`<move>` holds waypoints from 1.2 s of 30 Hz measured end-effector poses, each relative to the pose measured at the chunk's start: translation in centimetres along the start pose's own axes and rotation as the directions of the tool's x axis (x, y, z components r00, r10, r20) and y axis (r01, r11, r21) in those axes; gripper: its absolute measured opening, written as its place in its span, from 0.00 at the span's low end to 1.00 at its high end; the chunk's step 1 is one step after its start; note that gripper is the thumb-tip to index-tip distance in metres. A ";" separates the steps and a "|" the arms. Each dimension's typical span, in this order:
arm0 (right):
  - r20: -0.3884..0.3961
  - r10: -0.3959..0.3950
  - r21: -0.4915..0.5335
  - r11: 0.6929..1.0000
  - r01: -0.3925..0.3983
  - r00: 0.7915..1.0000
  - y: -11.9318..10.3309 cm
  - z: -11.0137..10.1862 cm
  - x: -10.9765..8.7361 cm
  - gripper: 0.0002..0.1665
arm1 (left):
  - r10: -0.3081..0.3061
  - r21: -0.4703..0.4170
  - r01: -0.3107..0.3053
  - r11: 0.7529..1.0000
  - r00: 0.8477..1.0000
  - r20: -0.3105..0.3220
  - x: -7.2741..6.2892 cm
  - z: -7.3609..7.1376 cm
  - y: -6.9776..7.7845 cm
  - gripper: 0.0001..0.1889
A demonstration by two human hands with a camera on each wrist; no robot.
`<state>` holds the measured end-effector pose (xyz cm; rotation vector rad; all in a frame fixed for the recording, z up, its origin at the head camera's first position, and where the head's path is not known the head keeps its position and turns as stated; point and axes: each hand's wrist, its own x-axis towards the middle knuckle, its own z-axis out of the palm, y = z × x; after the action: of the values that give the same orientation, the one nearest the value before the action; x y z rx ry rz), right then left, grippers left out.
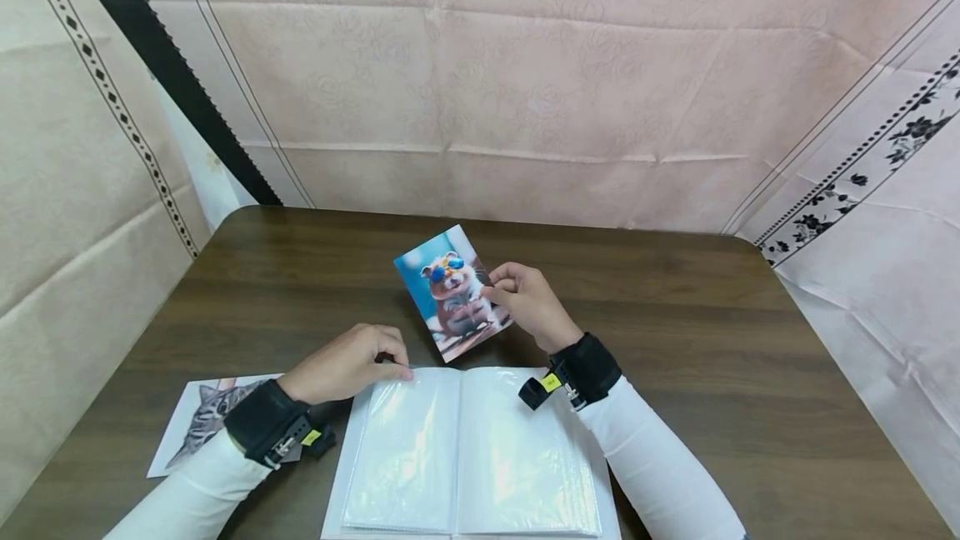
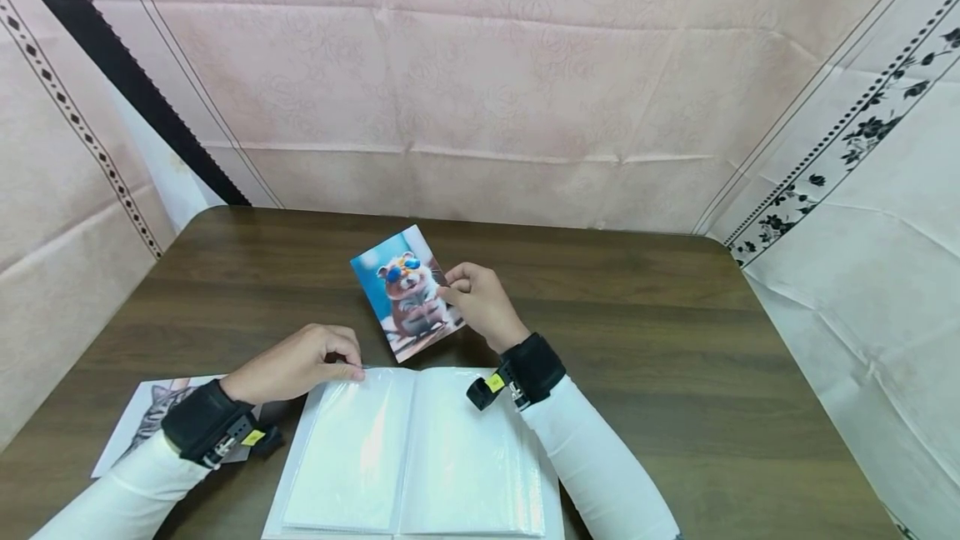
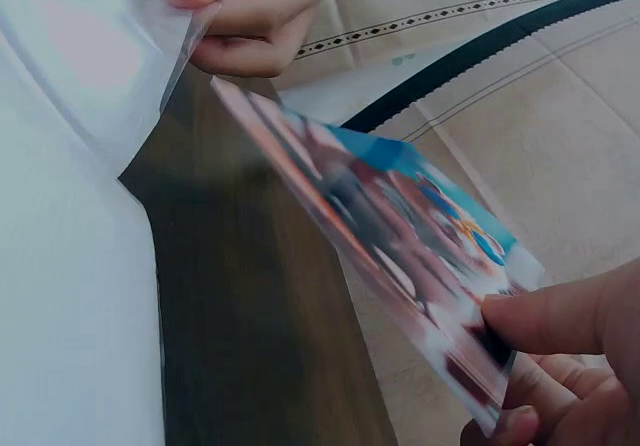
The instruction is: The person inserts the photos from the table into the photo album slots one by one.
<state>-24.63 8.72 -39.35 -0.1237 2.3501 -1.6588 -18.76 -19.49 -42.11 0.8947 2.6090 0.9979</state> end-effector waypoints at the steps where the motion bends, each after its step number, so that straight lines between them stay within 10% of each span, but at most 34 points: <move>1: -0.004 0.005 0.005 1.000 -0.005 1.000 0.0 0.0 0.0 0.10 | 0.004 -0.005 -0.004 1.000 1.000 -0.003 0.0 -0.1 0.0 0.04; 22: 0.020 0.025 0.050 0.998 -0.026 0.999 0.7 0.0 0.2 0.10 | 0.033 -0.010 -0.032 0.999 0.999 0.022 -0.1 -0.4 0.1 0.04; 36: 0.187 -0.012 0.000 1.000 0.012 0.982 1.2 1.0 0.5 0.13 | -0.040 0.015 0.038 0.999 0.993 0.111 -0.6 -1.8 -0.4 0.09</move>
<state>-24.74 8.10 -40.83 -0.2823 2.2145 -1.5770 -19.21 -21.07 -41.06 0.8727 2.5324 0.8961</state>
